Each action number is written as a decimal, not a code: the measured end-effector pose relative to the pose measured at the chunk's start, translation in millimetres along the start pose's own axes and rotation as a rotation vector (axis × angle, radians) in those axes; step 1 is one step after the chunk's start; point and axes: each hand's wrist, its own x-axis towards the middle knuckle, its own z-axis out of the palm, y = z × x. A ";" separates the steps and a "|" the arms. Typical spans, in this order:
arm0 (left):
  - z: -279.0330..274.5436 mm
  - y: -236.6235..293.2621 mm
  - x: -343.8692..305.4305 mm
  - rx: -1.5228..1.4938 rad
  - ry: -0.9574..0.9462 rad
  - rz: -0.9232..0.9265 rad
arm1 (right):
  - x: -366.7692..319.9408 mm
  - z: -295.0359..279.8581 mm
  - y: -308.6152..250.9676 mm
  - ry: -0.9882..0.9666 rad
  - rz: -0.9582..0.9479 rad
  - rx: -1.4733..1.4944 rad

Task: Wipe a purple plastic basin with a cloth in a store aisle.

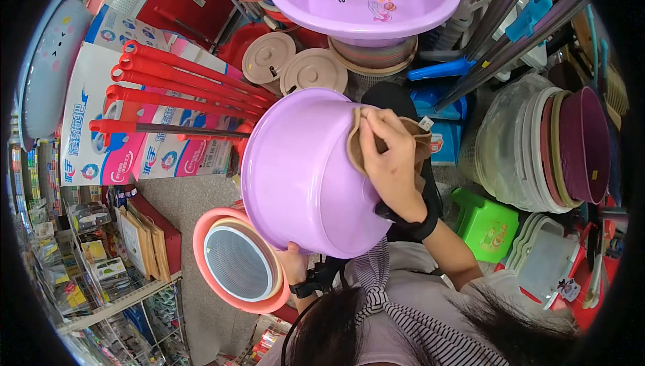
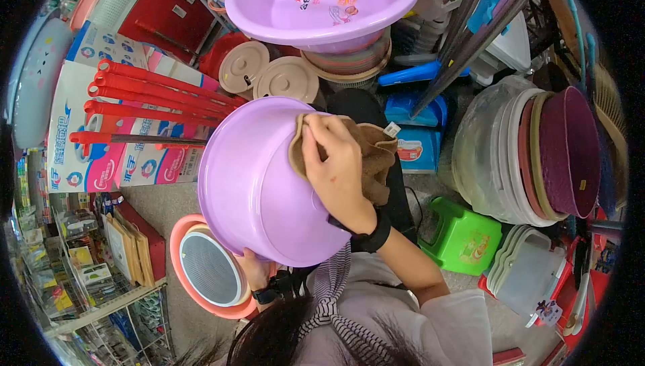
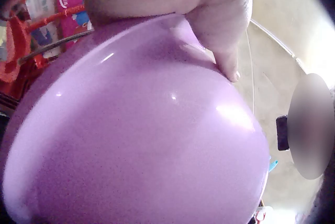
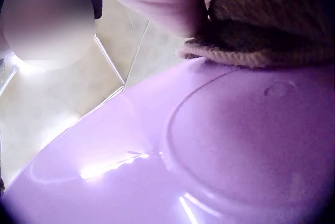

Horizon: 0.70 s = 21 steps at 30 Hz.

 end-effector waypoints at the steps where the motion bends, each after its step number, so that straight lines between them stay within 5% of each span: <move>1: 0.8 -1.1 0.8 -0.044 -0.021 0.016 | -3.2 1.7 -7.3 -0.024 0.005 0.018; 6: -22.3 -17.5 5.0 -0.099 -0.057 -0.113 | -18.5 3.7 -24.3 -0.193 -0.028 0.057; 11: -3.7 -13.4 6.0 -0.130 -0.022 0.031 | -4.3 0.5 1.8 -0.081 -0.026 0.012; 15: 2.9 0.6 3.3 -0.042 0.066 -0.094 | -24.2 7.9 -18.9 -0.195 -0.045 0.053; 21: -25.5 -21.4 11.4 -0.161 -0.109 0.006 | -4.6 -17.5 5.1 -0.131 -0.036 0.060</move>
